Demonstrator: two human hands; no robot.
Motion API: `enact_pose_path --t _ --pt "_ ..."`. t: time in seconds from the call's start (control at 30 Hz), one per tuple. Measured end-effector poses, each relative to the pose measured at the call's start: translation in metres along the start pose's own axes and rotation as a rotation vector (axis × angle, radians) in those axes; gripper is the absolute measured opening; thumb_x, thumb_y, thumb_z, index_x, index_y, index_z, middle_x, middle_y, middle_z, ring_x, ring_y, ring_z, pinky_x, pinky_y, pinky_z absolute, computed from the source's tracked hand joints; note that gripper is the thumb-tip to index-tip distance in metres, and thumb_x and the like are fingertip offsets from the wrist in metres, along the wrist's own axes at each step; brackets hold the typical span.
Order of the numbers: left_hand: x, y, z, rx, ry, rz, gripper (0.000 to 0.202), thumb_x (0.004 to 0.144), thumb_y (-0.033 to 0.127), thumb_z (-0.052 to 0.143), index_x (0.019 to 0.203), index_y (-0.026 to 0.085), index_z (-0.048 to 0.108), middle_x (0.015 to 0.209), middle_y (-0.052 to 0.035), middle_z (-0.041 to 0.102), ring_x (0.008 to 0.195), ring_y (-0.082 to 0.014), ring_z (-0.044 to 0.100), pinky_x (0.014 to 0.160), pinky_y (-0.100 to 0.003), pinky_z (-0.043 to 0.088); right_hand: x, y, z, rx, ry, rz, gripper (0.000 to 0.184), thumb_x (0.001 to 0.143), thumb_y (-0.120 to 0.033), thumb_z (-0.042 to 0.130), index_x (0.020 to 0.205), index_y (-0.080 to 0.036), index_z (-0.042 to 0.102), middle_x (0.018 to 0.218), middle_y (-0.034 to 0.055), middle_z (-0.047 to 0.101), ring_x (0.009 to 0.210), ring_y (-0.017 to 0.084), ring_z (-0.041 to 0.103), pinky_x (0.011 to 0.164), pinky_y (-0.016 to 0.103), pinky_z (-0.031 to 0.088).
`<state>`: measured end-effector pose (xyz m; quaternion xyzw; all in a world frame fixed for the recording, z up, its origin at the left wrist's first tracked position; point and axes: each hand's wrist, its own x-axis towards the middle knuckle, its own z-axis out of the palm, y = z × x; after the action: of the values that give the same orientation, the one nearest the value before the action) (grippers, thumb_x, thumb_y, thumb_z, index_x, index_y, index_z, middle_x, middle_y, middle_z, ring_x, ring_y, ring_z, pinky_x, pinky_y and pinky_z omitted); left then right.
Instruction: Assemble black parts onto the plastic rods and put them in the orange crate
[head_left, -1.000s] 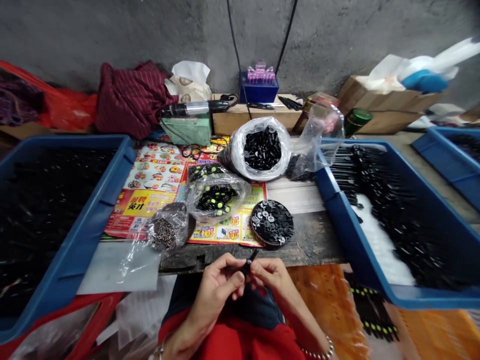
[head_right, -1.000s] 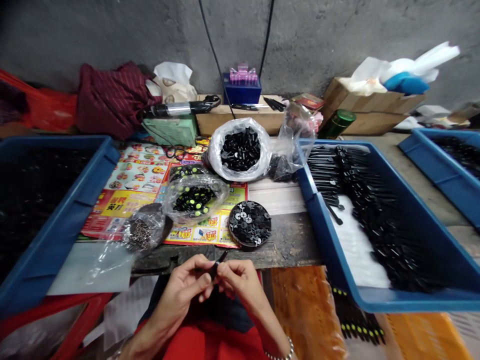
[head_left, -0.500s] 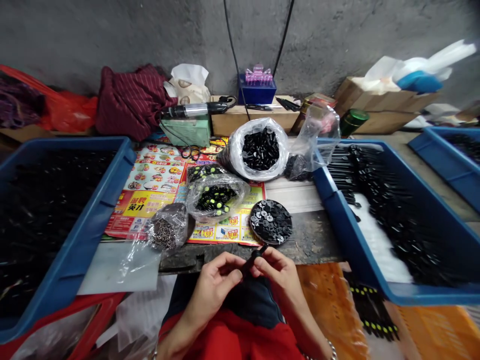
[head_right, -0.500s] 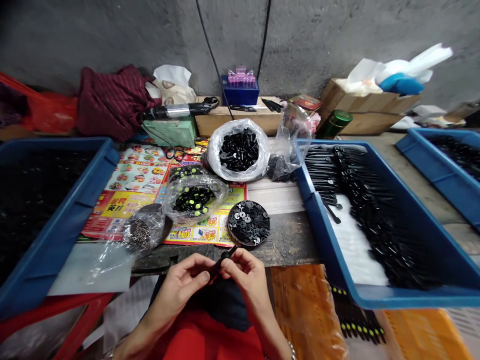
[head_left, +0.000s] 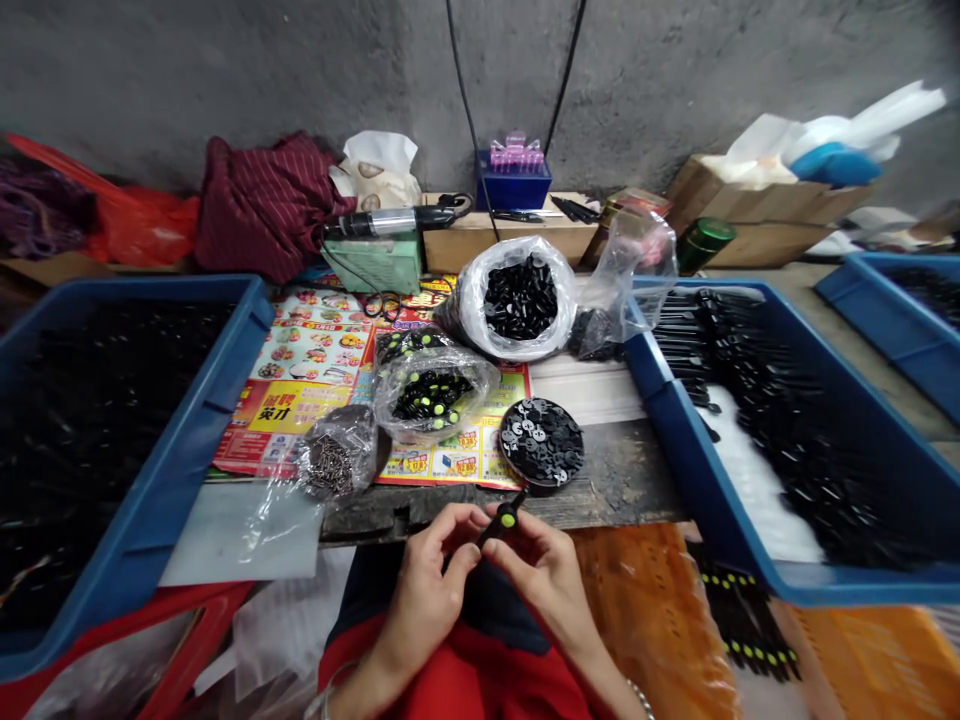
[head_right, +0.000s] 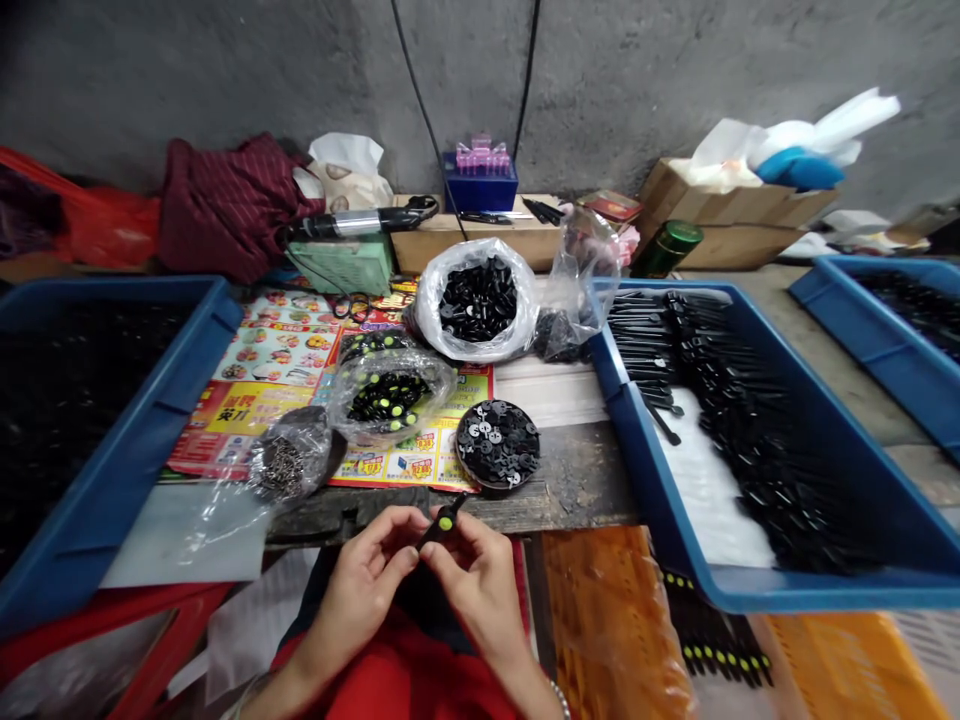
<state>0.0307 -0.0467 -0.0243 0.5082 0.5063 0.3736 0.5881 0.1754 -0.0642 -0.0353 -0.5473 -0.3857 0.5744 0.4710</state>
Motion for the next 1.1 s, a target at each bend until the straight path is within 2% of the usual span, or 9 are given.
enact_pose_path --t 0.1,0.27,0.47,0.63,0.77,0.9,0.97,1.1 --pt "-0.002 -0.004 0.003 0.021 0.012 0.022 0.023 0.080 0.008 0.052 0.096 0.022 0.061 0.095 -0.0040 0.066 0.090 -0.0201 0.065 0.079 -0.026 0.050 0.002 -0.002 -0.001 -0.066 -0.034 -0.043 0.033 0.078 -0.032 0.072 0.107 -0.016 0.072 0.105 0.0124 0.074 0.095 0.030 0.068 0.085 0.038 0.054" --pt "-0.004 -0.004 0.002 0.068 -0.011 0.036 0.024 0.083 0.007 0.047 0.098 0.022 0.057 0.096 -0.0050 0.065 0.085 -0.0185 0.063 0.078 -0.026 0.049 0.004 -0.003 -0.003 -0.103 -0.069 -0.062 0.032 0.080 -0.029 0.069 0.109 -0.016 0.070 0.104 0.0120 0.074 0.095 0.029 0.069 0.084 0.037 0.054" --pt "-0.004 0.004 -0.006 0.157 -0.057 0.032 0.023 0.085 0.008 0.043 0.101 0.023 0.052 0.088 -0.0026 0.062 0.081 -0.0170 0.061 0.072 -0.024 0.047 0.001 -0.008 -0.002 -0.109 -0.074 -0.074 0.029 0.079 -0.028 0.069 0.105 -0.017 0.073 0.098 0.0102 0.075 0.091 0.028 0.069 0.082 0.036 0.054" --pt "0.000 0.014 -0.015 0.184 -0.147 0.012 0.024 0.083 0.007 0.045 0.100 0.023 0.051 0.080 0.0005 0.056 0.073 -0.0147 0.055 0.067 -0.023 0.044 0.001 -0.016 -0.008 -0.094 -0.111 -0.065 0.026 0.078 -0.030 0.072 0.101 -0.018 0.074 0.096 0.0086 0.075 0.086 0.026 0.069 0.075 0.031 0.055" --pt "0.004 0.019 -0.018 0.056 -0.207 -0.053 0.023 0.080 0.009 0.051 0.100 0.022 0.050 0.081 -0.0004 0.057 0.075 -0.0144 0.054 0.068 -0.024 0.043 0.008 -0.017 -0.021 -0.072 -0.190 -0.061 0.029 0.074 -0.033 0.077 0.099 -0.020 0.076 0.093 0.0079 0.074 0.083 0.024 0.068 0.075 0.031 0.054" --pt "0.007 0.020 -0.015 -0.208 -0.317 -0.224 0.025 0.076 0.015 0.061 0.095 0.022 0.047 0.080 0.0010 0.058 0.070 -0.0119 0.052 0.061 -0.020 0.039 0.012 -0.014 -0.030 0.140 -0.230 0.074 0.041 0.067 -0.040 0.081 0.103 -0.021 0.075 0.090 0.0055 0.074 0.084 0.023 0.068 0.078 0.033 0.054" --pt "0.006 0.019 -0.012 -0.291 -0.330 -0.276 0.029 0.073 0.018 0.066 0.092 0.022 0.046 0.080 0.0023 0.059 0.069 -0.0109 0.051 0.060 -0.019 0.037 0.013 -0.012 -0.030 0.206 -0.246 0.128 0.039 0.065 -0.041 0.082 0.097 -0.020 0.076 0.083 0.0041 0.074 0.078 0.021 0.067 0.075 0.032 0.054" --pt "0.005 0.017 -0.008 -0.359 -0.320 -0.301 0.032 0.070 0.020 0.072 0.088 0.021 0.046 0.077 0.0037 0.057 0.066 -0.0095 0.049 0.059 -0.018 0.036 0.014 -0.008 -0.027 0.227 -0.232 0.115 0.034 0.065 -0.043 0.082 0.088 -0.019 0.077 0.074 0.0021 0.072 0.068 0.018 0.064 0.069 0.028 0.051"
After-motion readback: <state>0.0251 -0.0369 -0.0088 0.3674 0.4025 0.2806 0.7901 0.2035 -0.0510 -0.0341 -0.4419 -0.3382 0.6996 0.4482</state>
